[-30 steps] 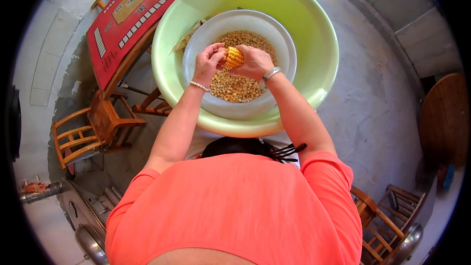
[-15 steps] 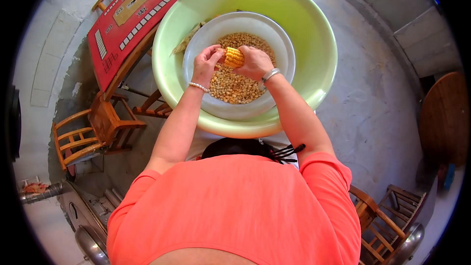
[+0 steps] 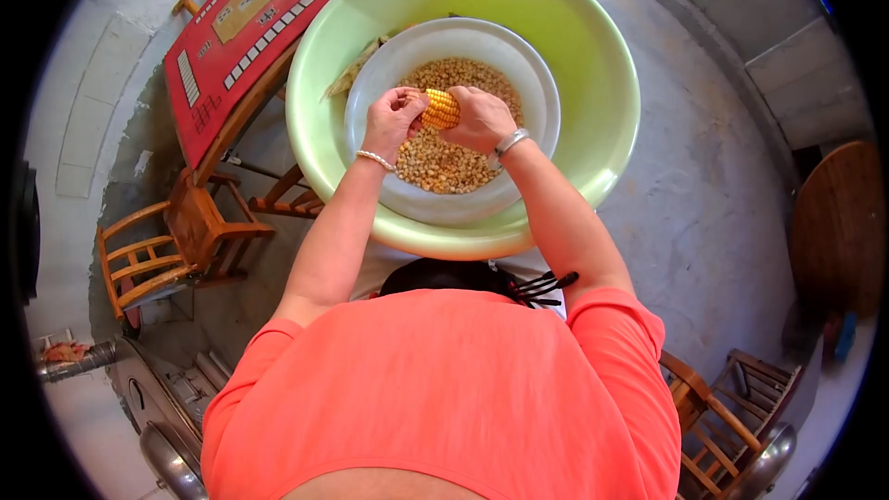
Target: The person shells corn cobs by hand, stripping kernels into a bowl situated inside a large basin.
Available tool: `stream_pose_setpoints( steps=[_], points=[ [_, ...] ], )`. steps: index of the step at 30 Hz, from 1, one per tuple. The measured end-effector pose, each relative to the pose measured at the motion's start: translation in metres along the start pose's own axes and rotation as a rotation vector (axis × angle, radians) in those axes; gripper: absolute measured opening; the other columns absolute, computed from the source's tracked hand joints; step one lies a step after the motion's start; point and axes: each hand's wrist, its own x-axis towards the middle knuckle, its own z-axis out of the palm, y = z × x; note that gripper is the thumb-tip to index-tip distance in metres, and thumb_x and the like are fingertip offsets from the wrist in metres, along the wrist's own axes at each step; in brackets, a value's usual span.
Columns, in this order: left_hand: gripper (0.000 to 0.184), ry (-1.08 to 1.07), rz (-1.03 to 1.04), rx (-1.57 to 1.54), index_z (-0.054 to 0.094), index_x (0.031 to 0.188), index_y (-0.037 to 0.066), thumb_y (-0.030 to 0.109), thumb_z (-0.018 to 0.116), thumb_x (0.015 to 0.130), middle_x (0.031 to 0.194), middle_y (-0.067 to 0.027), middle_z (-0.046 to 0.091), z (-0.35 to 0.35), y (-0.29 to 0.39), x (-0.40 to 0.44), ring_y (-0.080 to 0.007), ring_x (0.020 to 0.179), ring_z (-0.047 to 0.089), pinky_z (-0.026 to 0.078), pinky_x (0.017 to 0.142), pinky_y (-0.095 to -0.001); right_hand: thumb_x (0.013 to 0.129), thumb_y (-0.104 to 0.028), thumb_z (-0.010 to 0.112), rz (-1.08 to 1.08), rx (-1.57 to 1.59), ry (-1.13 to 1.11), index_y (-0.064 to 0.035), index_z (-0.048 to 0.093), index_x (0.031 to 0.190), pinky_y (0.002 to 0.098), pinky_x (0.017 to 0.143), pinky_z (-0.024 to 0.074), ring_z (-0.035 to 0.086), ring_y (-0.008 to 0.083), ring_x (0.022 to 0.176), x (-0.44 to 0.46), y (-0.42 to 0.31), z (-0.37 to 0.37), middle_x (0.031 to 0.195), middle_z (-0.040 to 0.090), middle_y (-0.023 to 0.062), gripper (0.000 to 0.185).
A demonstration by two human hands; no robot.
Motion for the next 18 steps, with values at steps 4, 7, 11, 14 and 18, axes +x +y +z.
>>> stream_pose_setpoints(
  steps=[4, 7, 11, 14, 18],
  points=[
    [0.029, 0.004, -0.020, -0.028, 0.061, 0.098, 0.001, 0.020, 0.073, 0.078, 0.073, -0.0015, 0.060, 0.0015, 0.0052, -0.0031, -0.0064, 0.052, 0.052, 0.042, 0.044, -0.0189, 0.059, -0.031, 0.074, 0.015, 0.000, -0.017, -0.0069, 0.057, 0.099, 0.0411, 0.079, 0.0463, 0.058, 0.0311, 0.090, 0.0004, -0.0016, -0.0019, 0.092, 0.060, 0.0139, 0.050],
    [0.029, -0.007, -0.022, -0.027, 0.062, 0.098, 0.001, 0.019, 0.072, 0.079, 0.072, -0.0016, 0.060, 0.0016, 0.0061, -0.0035, -0.0064, 0.052, 0.052, 0.043, 0.044, -0.0190, 0.059, -0.032, 0.074, 0.026, -0.004, -0.027, -0.0067, 0.057, 0.099, 0.0411, 0.079, 0.0462, 0.058, 0.0311, 0.090, 0.0009, -0.0005, -0.0014, 0.092, 0.060, 0.0140, 0.051],
    [0.027, -0.023, -0.001, -0.004, 0.062, 0.100, 0.000, 0.017, 0.069, 0.080, 0.072, -0.0018, 0.061, 0.0005, 0.0035, -0.0026, -0.0063, 0.053, 0.053, 0.043, 0.045, -0.0188, 0.058, -0.033, 0.075, 0.017, 0.000, -0.016, -0.0069, 0.058, 0.101, 0.0409, 0.080, 0.0462, 0.058, 0.0310, 0.091, 0.0005, -0.0002, -0.0011, 0.093, 0.061, 0.0140, 0.053],
    [0.026, -0.032, 0.014, -0.008, 0.062, 0.101, 0.000, 0.016, 0.067, 0.082, 0.073, -0.0022, 0.062, -0.0001, 0.0025, -0.0025, -0.0063, 0.053, 0.054, 0.044, 0.045, -0.0188, 0.057, -0.033, 0.075, 0.019, 0.009, -0.019, -0.0068, 0.058, 0.101, 0.0408, 0.080, 0.0462, 0.058, 0.0308, 0.091, 0.0004, 0.0001, -0.0014, 0.093, 0.061, 0.0141, 0.054],
    [0.025, -0.035, 0.033, -0.029, 0.063, 0.102, 0.000, 0.015, 0.065, 0.082, 0.074, -0.0026, 0.062, -0.0007, 0.0002, -0.0005, -0.0063, 0.053, 0.054, 0.044, 0.046, -0.0189, 0.057, -0.033, 0.076, 0.039, 0.023, -0.043, -0.0067, 0.057, 0.104, 0.0404, 0.081, 0.0461, 0.059, 0.0304, 0.092, 0.0010, -0.0023, -0.0045, 0.095, 0.061, 0.0140, 0.058]
  ],
)
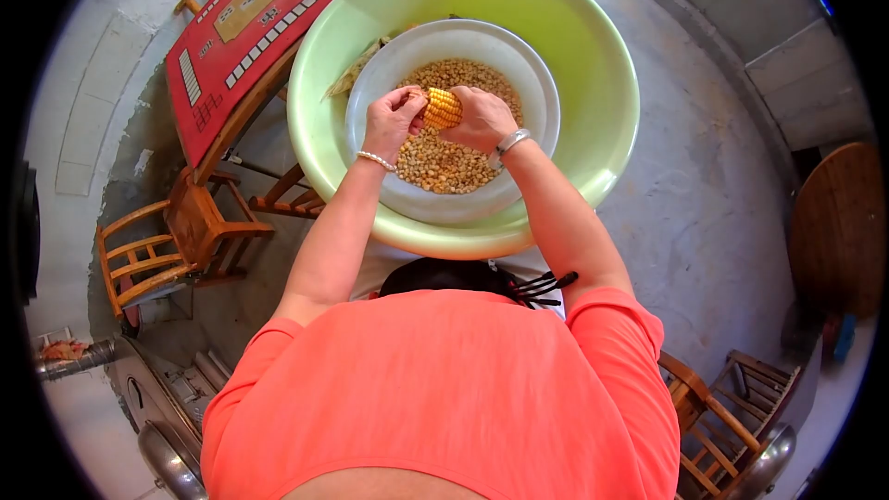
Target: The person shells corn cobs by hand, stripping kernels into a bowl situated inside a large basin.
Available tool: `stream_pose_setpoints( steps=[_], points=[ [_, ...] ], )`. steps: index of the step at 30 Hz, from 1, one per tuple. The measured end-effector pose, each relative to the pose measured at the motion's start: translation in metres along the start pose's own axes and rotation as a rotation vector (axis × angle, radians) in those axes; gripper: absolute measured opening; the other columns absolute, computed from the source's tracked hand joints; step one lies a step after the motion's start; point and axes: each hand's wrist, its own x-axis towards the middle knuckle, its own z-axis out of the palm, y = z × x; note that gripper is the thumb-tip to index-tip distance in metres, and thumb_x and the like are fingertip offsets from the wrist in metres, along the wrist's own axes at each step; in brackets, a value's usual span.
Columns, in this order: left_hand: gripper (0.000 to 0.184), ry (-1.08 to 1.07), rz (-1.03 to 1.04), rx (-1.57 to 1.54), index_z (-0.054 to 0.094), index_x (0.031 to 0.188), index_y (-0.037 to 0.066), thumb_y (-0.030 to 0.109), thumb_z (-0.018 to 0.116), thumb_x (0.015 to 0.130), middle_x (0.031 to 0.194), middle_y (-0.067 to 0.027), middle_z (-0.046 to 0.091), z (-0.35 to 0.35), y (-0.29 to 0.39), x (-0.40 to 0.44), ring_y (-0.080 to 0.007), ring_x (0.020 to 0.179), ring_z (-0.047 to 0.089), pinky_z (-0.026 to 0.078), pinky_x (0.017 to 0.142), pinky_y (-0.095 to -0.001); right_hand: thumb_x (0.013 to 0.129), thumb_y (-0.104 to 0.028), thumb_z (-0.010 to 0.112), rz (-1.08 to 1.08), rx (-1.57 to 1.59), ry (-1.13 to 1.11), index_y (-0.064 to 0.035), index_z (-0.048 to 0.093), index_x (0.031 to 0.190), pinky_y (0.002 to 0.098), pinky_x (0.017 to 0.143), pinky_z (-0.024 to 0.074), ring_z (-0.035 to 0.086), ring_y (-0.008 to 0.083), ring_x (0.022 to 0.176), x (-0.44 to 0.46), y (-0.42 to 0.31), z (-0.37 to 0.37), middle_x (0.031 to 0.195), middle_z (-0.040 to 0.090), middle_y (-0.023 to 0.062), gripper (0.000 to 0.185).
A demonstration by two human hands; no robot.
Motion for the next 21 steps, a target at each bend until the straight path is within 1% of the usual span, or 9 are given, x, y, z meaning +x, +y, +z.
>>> stream_pose_setpoints(
  steps=[3, 6, 9, 12, 15, 18, 21],
  points=[
    [0.023, 0.026, -0.007, -0.054, 0.063, 0.098, -0.001, 0.014, 0.066, 0.081, 0.070, -0.0015, 0.060, 0.002, 0.002, 0.000, -0.0060, 0.052, 0.053, 0.044, 0.044, -0.0191, 0.056, -0.033, 0.078, -0.011, 0.019, 0.042, -0.0073, 0.056, 0.110, 0.0399, 0.083, 0.0460, 0.058, 0.0303, 0.094, 0.000, 0.002, 0.003, 0.098, 0.060, 0.0140, 0.064],
    [0.024, 0.043, -0.033, -0.066, 0.062, 0.099, -0.001, 0.014, 0.067, 0.081, 0.071, -0.0012, 0.061, 0.004, 0.008, -0.002, -0.0057, 0.052, 0.053, 0.043, 0.044, -0.0190, 0.056, -0.033, 0.079, -0.025, -0.018, 0.097, -0.0082, 0.054, 0.115, 0.0395, 0.084, 0.0458, 0.057, 0.0305, 0.097, 0.001, 0.008, 0.008, 0.102, 0.059, 0.0143, 0.069],
    [0.024, 0.021, 0.066, -0.048, 0.061, 0.100, 0.000, 0.012, 0.068, 0.081, 0.072, -0.0006, 0.061, 0.003, -0.001, 0.001, -0.0050, 0.052, 0.052, 0.043, 0.044, -0.0187, 0.055, -0.033, 0.080, -0.025, -0.015, 0.079, -0.0084, 0.054, 0.116, 0.0391, 0.084, 0.0457, 0.056, 0.0306, 0.099, 0.000, 0.006, 0.006, 0.104, 0.058, 0.0146, 0.071],
    [0.022, 0.006, 0.090, -0.074, 0.061, 0.099, 0.000, 0.011, 0.068, 0.082, 0.072, 0.0002, 0.060, 0.003, 0.002, -0.001, -0.0043, 0.053, 0.051, 0.043, 0.045, -0.0183, 0.055, -0.034, 0.080, -0.034, -0.007, 0.100, -0.0084, 0.054, 0.116, 0.0385, 0.083, 0.0463, 0.057, 0.0306, 0.098, 0.001, 0.007, 0.005, 0.103, 0.059, 0.0143, 0.071],
    [0.020, -0.012, 0.082, -0.089, 0.061, 0.099, 0.001, 0.011, 0.067, 0.082, 0.072, 0.0010, 0.060, 0.001, 0.009, -0.003, -0.0039, 0.054, 0.051, 0.042, 0.047, -0.0175, 0.056, -0.034, 0.080, 0.017, 0.053, 0.085, -0.0076, 0.054, 0.114, 0.0397, 0.081, 0.0472, 0.059, 0.0316, 0.093, -0.002, -0.003, -0.003, 0.099, 0.062, 0.0146, 0.069],
    [0.019, -0.031, 0.073, -0.112, 0.061, 0.100, 0.002, 0.011, 0.065, 0.084, 0.075, 0.0014, 0.060, 0.001, 0.014, -0.006, -0.0033, 0.057, 0.051, 0.041, 0.048, -0.0164, 0.059, -0.037, 0.080, 0.048, 0.092, 0.034, -0.0067, 0.055, 0.112, 0.0393, 0.078, 0.0488, 0.062, 0.0310, 0.089, -0.001, -0.006, -0.006, 0.096, 0.064, 0.0154, 0.066],
    [0.018, -0.042, 0.113, -0.139, 0.060, 0.102, 0.005, 0.013, 0.062, 0.087, 0.079, 0.0024, 0.060, -0.003, 0.011, -0.005, -0.0026, 0.061, 0.051, 0.041, 0.050, -0.0160, 0.062, -0.042, 0.080, 0.058, 0.313, -0.012, -0.0064, 0.054, 0.115, 0.0375, 0.077, 0.0498, 0.064, 0.0285, 0.087, 0.003, 0.006, -0.003, 0.097, 0.065, 0.0165, 0.069]
  ],
)
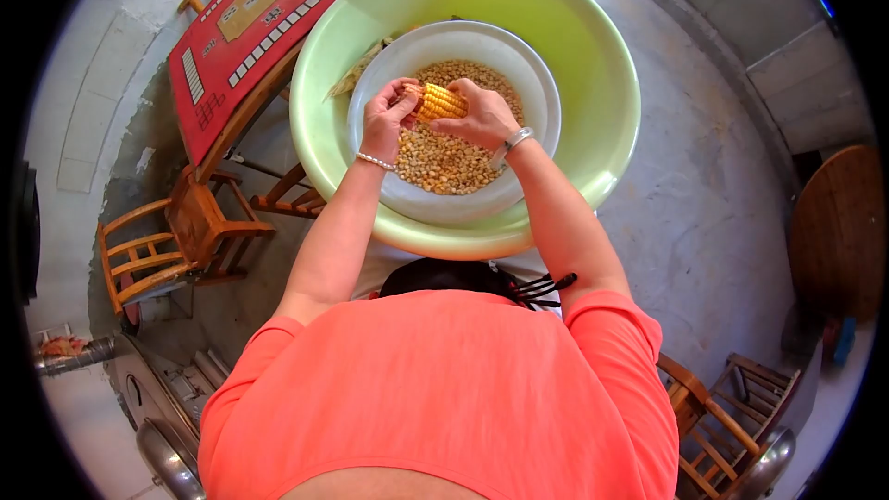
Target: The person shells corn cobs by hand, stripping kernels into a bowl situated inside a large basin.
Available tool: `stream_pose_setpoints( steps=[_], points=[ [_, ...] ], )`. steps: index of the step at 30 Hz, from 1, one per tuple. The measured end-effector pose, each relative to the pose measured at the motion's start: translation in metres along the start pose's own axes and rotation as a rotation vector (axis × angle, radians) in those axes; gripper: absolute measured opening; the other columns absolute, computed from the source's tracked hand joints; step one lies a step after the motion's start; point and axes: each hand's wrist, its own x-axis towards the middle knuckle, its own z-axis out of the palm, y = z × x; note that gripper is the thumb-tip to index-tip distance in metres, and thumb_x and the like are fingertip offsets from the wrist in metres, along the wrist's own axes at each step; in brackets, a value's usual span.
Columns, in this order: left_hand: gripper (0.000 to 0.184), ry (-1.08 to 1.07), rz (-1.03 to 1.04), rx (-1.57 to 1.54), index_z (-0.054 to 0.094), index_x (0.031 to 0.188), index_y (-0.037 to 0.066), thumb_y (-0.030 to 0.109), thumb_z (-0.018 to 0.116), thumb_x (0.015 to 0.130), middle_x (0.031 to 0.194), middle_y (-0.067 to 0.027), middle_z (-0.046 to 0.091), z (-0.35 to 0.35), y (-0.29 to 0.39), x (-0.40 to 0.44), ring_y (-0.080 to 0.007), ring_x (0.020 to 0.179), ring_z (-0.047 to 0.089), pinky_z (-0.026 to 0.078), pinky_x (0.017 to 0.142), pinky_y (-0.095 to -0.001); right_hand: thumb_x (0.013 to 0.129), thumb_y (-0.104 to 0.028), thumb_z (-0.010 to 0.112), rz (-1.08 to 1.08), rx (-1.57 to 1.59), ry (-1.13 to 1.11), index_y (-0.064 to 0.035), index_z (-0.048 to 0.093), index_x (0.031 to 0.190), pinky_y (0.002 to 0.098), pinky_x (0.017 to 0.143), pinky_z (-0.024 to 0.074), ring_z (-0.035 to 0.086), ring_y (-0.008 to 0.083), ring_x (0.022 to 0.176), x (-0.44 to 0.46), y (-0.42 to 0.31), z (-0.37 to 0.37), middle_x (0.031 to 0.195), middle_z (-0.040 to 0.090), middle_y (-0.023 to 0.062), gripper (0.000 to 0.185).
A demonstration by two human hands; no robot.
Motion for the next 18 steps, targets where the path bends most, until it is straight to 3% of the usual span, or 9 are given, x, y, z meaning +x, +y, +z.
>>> stream_pose_setpoints(
  steps=[3, 9, 13, 14, 18],
  points=[
    [0.018, 0.047, 0.012, 0.008, 0.060, 0.104, 0.007, 0.015, 0.060, 0.088, 0.082, 0.0034, 0.060, 0.002, 0.002, -0.001, -0.0022, 0.064, 0.051, 0.040, 0.051, -0.0163, 0.063, -0.043, 0.080, -0.037, 0.123, 0.028, -0.0047, 0.053, 0.117, 0.0338, 0.076, 0.0506, 0.064, 0.0235, 0.086, 0.001, 0.003, 0.000, 0.098, 0.065, 0.0152, 0.072],
    [0.021, 0.022, 0.033, 0.047, 0.062, 0.107, 0.007, 0.015, 0.061, 0.087, 0.082, 0.0033, 0.061, 0.006, 0.002, 0.000, -0.0020, 0.065, 0.053, 0.041, 0.051, -0.0166, 0.063, -0.036, 0.082, 0.186, 0.305, -0.112, -0.0003, 0.054, 0.116, 0.0306, 0.073, 0.0512, 0.063, 0.0178, 0.083, 0.000, -0.005, -0.007, 0.094, 0.064, 0.0116, 0.070],
    [0.023, 0.077, -0.049, 0.067, 0.064, 0.104, 0.003, 0.017, 0.064, 0.085, 0.077, 0.0020, 0.061, 0.004, 0.002, 0.000, -0.0021, 0.059, 0.052, 0.040, 0.046, -0.0160, 0.067, -0.024, 0.079, -0.015, 0.048, -0.086, 0.0009, 0.055, 0.115, 0.0280, 0.069, 0.0507, 0.062, 0.0139, 0.078, 0.002, 0.003, -0.001, 0.094, 0.064, 0.0087, 0.058],
    [0.025, 0.091, -0.054, 0.087, 0.064, 0.103, 0.002, 0.019, 0.065, 0.084, 0.076, 0.0017, 0.061, 0.006, 0.005, -0.001, -0.0022, 0.057, 0.052, 0.039, 0.045, -0.0160, 0.066, -0.026, 0.078, 0.008, 0.068, -0.068, 0.0010, 0.060, 0.109, 0.0299, 0.075, 0.0498, 0.063, 0.0160, 0.079, 0.001, 0.000, -0.001, 0.092, 0.066, 0.0101, 0.053],
    [0.033, 0.084, -0.054, 0.164, 0.063, 0.105, 0.001, 0.024, 0.070, 0.081, 0.077, 0.0010, 0.061, 0.003, 0.001, 0.002, -0.0032, 0.059, 0.052, 0.042, 0.046, -0.0165, 0.065, -0.031, 0.077, 0.001, -0.043, -0.023, -0.0004, 0.062, 0.107, 0.0300, 0.072, 0.0497, 0.064, 0.0173, 0.079, -0.001, -0.007, -0.004, 0.086, 0.066, 0.0112, 0.054]
  ],
)
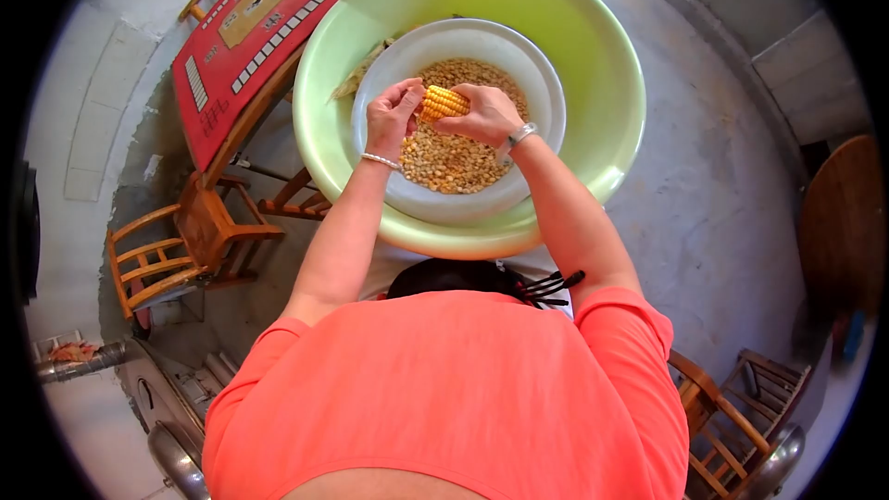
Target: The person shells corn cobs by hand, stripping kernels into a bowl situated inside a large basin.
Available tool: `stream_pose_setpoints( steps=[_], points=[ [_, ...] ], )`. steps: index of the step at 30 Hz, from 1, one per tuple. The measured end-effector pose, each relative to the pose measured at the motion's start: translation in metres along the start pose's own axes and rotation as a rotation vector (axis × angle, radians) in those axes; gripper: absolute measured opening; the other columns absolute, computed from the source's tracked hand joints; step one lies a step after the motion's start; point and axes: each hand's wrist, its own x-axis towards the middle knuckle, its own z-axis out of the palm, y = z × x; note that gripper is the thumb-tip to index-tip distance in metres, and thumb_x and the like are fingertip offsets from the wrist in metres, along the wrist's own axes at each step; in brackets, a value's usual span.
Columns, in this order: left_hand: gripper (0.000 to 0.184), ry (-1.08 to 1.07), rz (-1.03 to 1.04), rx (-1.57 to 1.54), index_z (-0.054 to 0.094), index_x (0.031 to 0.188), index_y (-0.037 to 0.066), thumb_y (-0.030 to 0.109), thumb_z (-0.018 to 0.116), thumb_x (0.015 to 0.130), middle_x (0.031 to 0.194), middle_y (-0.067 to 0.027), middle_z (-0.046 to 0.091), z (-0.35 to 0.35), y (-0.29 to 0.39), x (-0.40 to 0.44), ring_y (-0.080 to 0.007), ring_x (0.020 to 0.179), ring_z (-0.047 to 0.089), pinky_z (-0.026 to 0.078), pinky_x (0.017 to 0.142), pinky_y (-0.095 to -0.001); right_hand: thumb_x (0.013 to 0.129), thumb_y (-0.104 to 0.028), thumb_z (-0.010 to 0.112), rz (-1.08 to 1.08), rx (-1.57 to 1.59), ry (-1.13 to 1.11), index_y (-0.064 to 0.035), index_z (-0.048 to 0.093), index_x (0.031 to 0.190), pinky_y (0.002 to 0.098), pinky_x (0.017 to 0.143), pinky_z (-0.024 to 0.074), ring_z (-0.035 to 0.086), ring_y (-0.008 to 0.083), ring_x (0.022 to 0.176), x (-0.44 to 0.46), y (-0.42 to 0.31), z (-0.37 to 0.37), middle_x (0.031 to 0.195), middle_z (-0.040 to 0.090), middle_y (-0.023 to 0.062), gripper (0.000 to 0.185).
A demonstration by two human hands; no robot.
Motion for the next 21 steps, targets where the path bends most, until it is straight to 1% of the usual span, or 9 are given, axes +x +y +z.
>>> stream_pose_setpoints(
  steps=[2, 5, 8, 11, 18, 21],
  points=[
    [0.037, -0.021, 0.024, 0.004, 0.062, 0.106, 0.001, 0.026, 0.072, 0.080, 0.079, 0.0008, 0.061, 0.0008, -0.0037, 0.0017, -0.0039, 0.061, 0.053, 0.044, 0.048, -0.0175, 0.064, -0.033, 0.077, -0.039, -0.062, 0.019, -0.0010, 0.062, 0.106, 0.0306, 0.071, 0.0498, 0.064, 0.0181, 0.078, 0.0013, 0.0036, 0.0006, 0.084, 0.067, 0.0116, 0.055],
    [0.040, -0.045, 0.039, -0.009, 0.061, 0.108, 0.000, 0.026, 0.073, 0.079, 0.080, 0.0006, 0.060, 0.0026, -0.0043, 0.0006, -0.0047, 0.064, 0.054, 0.046, 0.050, -0.0185, 0.065, -0.034, 0.077, -0.011, 0.053, 0.024, -0.0007, 0.062, 0.106, 0.0315, 0.070, 0.0500, 0.065, 0.0185, 0.077, -0.0013, -0.0009, -0.0008, 0.084, 0.067, 0.0114, 0.056],
    [0.040, -0.051, 0.023, -0.032, 0.061, 0.109, 0.000, 0.025, 0.073, 0.080, 0.081, 0.0006, 0.060, 0.0024, -0.0039, 0.0007, -0.0048, 0.065, 0.054, 0.047, 0.052, -0.0190, 0.065, -0.035, 0.077, -0.032, 0.009, 0.019, -0.0002, 0.061, 0.106, 0.0316, 0.069, 0.0503, 0.065, 0.0189, 0.076, -0.0003, 0.0006, -0.0016, 0.085, 0.067, 0.0120, 0.056],
    [0.039, -0.052, 0.017, -0.037, 0.061, 0.109, -0.001, 0.023, 0.072, 0.081, 0.081, 0.0009, 0.060, 0.0017, -0.0046, 0.0010, -0.0045, 0.066, 0.054, 0.047, 0.053, -0.0186, 0.062, -0.044, 0.074, -0.054, 0.024, 0.039, -0.0009, 0.063, 0.103, 0.0364, 0.071, 0.0496, 0.065, 0.0268, 0.077, 0.0001, 0.0031, 0.0001, 0.084, 0.066, 0.0167, 0.060],
    [0.040, -0.070, 0.091, 0.009, 0.058, 0.115, -0.004, 0.020, 0.067, 0.085, 0.084, -0.0003, 0.062, 0.0004, -0.0071, 0.0020, -0.0044, 0.067, 0.054, 0.045, 0.055, -0.0171, 0.062, -0.042, 0.076, -0.053, 0.067, 0.048, -0.0007, 0.064, 0.103, 0.0357, 0.071, 0.0494, 0.064, 0.0256, 0.077, -0.0014, 0.0032, -0.0007, 0.084, 0.066, 0.0163, 0.059],
    [0.040, -0.073, 0.111, 0.029, 0.057, 0.117, -0.004, 0.020, 0.065, 0.086, 0.086, -0.0016, 0.063, 0.0005, -0.0084, 0.0023, -0.0048, 0.067, 0.054, 0.046, 0.056, -0.0179, 0.062, -0.042, 0.076, -0.035, 0.083, 0.025, -0.0008, 0.063, 0.103, 0.0351, 0.071, 0.0494, 0.064, 0.0249, 0.077, -0.0001, 0.0060, -0.0016, 0.084, 0.066, 0.0159, 0.059]
  ],
)
